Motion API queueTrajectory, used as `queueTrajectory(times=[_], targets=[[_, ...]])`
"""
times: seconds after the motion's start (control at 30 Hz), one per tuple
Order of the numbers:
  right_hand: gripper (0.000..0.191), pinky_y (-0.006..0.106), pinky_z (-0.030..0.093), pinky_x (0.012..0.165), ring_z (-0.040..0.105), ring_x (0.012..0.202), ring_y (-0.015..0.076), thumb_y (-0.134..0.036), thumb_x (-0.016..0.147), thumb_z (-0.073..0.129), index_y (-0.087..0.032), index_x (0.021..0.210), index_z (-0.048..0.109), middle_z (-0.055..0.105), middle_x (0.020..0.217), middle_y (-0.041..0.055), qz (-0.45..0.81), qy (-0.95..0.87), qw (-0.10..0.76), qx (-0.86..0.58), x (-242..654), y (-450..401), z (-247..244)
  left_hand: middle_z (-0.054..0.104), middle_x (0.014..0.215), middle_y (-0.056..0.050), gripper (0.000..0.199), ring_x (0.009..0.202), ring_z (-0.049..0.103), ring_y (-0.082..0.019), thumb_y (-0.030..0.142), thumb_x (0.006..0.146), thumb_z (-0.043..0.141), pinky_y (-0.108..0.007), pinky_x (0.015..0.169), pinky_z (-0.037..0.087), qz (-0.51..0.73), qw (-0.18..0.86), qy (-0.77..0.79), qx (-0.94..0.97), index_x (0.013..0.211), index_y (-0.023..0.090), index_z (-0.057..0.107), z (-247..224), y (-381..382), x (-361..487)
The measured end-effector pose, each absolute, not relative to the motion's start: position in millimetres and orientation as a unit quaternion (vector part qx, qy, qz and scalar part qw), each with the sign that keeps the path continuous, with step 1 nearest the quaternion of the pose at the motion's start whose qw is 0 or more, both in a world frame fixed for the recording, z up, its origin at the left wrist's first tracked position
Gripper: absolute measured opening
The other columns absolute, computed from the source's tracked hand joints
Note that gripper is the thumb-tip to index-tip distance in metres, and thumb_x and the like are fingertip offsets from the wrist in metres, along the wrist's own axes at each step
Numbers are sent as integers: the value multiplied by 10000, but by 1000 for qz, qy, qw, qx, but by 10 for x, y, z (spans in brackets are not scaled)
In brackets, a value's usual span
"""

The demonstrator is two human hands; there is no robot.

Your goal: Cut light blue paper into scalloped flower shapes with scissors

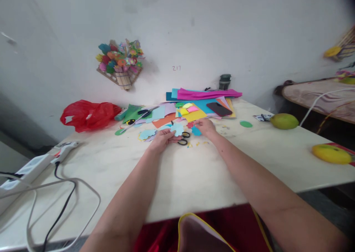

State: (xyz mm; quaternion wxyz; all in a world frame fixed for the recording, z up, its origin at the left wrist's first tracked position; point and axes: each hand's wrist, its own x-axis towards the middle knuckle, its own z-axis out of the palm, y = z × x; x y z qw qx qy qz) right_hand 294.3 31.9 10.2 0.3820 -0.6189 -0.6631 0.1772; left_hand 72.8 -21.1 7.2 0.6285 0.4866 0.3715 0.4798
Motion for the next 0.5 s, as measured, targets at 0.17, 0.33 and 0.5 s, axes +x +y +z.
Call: queueTrajectory(times=[0.17,0.33,0.5], targets=[[188,275,445,685,649,905,230,-263,777,599,-224,878,753,728,975,43,107,-698,285,-648,2930,219,142,712,724,-110,174,709,707,-221,245,763,685,-283,640,572,469,636,374,485,756,122,562,88,-227,733],[205,276,418,647,639,878,223,-294,803,553,-232,854,742,727,950,44,59,-708,271,-650,2922,179,169,719,743,-135,170,678,705,-211,239,790,656,-284,630,566,463,634,385,485,770,118,539,131,-271,755],[268,251,396,566,614,689,178,-360,822,536,-168,711,684,700,736,72,140,-670,383,-621,2864,153,223,678,564,-87,259,475,645,-172,317,757,683,-228,464,507,461,622,380,506,697,152,493,102,-271,749]])
